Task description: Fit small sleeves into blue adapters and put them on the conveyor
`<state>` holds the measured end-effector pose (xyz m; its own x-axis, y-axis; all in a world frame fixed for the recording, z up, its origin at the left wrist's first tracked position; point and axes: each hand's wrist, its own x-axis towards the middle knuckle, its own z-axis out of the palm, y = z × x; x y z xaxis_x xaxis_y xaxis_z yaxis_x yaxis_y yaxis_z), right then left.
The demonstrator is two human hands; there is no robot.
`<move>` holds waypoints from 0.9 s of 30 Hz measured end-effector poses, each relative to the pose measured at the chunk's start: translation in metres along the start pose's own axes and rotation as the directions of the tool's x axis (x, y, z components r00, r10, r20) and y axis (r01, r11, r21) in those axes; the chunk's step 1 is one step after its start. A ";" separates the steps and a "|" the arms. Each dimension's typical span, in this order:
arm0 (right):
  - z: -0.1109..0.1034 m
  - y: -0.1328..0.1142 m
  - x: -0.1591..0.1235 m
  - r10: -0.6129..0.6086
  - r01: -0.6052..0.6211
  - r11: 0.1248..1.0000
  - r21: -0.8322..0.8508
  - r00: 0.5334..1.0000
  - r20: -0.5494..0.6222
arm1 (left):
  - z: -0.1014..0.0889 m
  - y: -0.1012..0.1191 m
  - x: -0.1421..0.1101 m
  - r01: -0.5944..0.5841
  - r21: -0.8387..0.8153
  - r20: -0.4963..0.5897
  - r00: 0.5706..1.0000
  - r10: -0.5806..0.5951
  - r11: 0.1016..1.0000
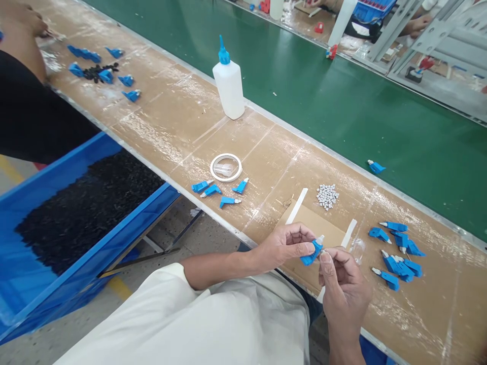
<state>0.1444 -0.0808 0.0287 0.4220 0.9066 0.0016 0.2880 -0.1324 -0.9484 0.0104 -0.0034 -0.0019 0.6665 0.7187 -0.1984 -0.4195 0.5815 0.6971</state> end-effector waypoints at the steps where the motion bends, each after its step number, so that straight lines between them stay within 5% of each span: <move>1: 0.000 0.000 0.000 -0.005 0.005 1.000 -0.004 1.000 -0.004 | 0.000 0.000 0.000 -0.009 0.005 0.001 1.000 0.009 1.000; 13: 0.004 0.008 -0.005 -0.194 0.183 0.967 -0.179 0.980 -0.048 | -0.003 -0.010 -0.001 -0.208 0.231 0.006 0.977 0.212 0.951; 17: 0.006 0.006 -0.003 -0.076 0.073 0.996 -0.051 0.995 -0.068 | -0.007 -0.013 -0.002 -0.293 0.302 0.043 0.955 0.294 0.907; 20: 0.002 0.007 0.005 0.060 -0.063 0.989 0.136 0.998 0.029 | -0.009 -0.010 -0.002 -0.274 0.275 0.059 0.962 0.268 0.922; 27: -0.011 0.006 0.023 0.291 -0.422 0.794 0.438 0.896 0.335 | 0.001 0.003 -0.005 -0.118 0.120 0.118 0.988 0.103 0.986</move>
<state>0.1654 -0.0647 0.0265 0.1736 0.9082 -0.3809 -0.3256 -0.3121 -0.8925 0.0064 -0.0056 0.0013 0.6877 0.7248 -0.0423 -0.4178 0.4428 0.7933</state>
